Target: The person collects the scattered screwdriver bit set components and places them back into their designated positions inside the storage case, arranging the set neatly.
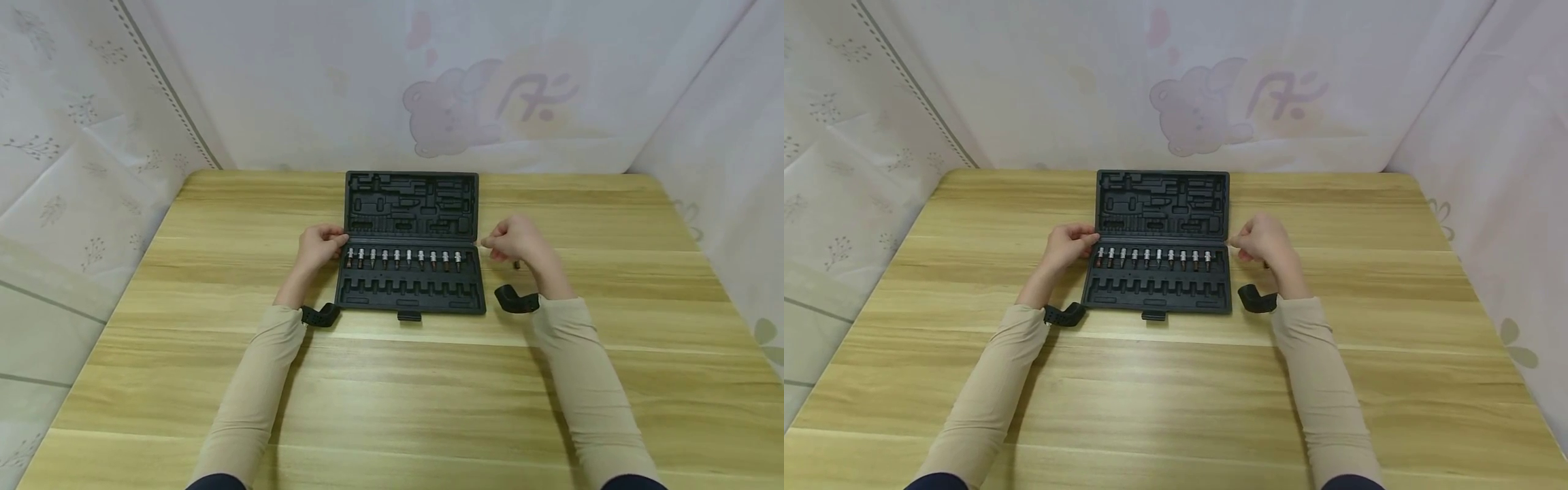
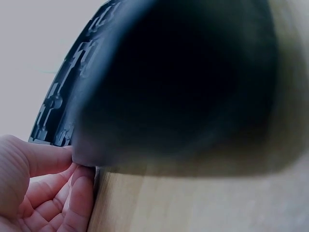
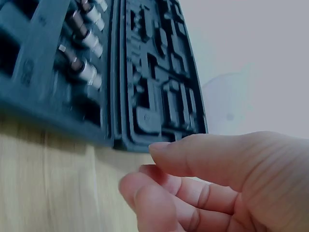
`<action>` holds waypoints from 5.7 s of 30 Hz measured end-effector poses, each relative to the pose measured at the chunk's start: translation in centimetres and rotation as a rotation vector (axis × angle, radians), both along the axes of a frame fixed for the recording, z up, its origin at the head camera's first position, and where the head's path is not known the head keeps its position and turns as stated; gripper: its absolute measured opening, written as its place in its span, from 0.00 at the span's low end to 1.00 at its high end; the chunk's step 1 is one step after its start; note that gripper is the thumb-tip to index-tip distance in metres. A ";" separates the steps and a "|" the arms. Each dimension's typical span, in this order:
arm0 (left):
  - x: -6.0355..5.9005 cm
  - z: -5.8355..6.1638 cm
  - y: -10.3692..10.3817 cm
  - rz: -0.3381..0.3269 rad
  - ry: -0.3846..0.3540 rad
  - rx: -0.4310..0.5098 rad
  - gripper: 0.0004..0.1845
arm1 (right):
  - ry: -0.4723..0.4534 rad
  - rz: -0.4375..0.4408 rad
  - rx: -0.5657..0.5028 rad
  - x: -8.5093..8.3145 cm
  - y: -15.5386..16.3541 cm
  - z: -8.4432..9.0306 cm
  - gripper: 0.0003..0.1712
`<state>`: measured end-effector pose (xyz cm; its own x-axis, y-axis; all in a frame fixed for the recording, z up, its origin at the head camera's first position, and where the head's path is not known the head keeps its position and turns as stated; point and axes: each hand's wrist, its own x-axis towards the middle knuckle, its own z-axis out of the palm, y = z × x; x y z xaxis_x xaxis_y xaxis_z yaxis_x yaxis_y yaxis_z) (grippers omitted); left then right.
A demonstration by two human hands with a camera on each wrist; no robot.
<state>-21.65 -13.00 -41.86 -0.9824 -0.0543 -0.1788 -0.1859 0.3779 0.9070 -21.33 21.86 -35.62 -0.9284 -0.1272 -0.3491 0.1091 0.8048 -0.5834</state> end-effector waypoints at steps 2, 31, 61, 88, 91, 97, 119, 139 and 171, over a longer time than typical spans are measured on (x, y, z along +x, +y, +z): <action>0.0 0.0 0.0 -0.002 0.003 0.002 0.14 | -0.005 -0.015 -0.024 0.1 0.5 -0.1 0.15; 0.1 0.0 -0.1 -0.004 0.014 0.003 0.14 | 0.064 -0.142 0.058 1.3 4.3 -1.7 0.14; 0.0 0.0 -0.1 -0.003 0.011 0.020 0.14 | -0.081 -0.251 -0.099 0.8 5.0 -3.0 0.18; 0.1 0.1 -0.1 -0.001 -0.001 0.006 0.14 | -0.133 -0.129 -0.309 0.9 0.6 -2.4 0.16; 0.1 0.1 0.0 0.000 0.002 0.010 0.14 | -0.122 -0.121 -0.304 0.7 0.0 -2.4 0.17; 0.1 0.1 0.0 -0.003 0.001 0.008 0.14 | -0.095 -0.118 -0.262 0.6 -0.8 -2.4 0.17; -0.2 0.0 0.0 -0.003 -0.004 0.001 0.14 | -0.146 -0.064 -0.093 -0.5 -1.4 -2.2 0.13; -0.2 0.0 -0.1 -0.013 -0.001 0.015 0.14 | -0.119 -0.038 -0.095 -1.0 -0.3 -2.5 0.18; -4.8 4.0 1.4 0.104 0.018 0.112 0.18 | 0.242 -0.169 -0.182 -5.2 -0.8 -1.5 0.21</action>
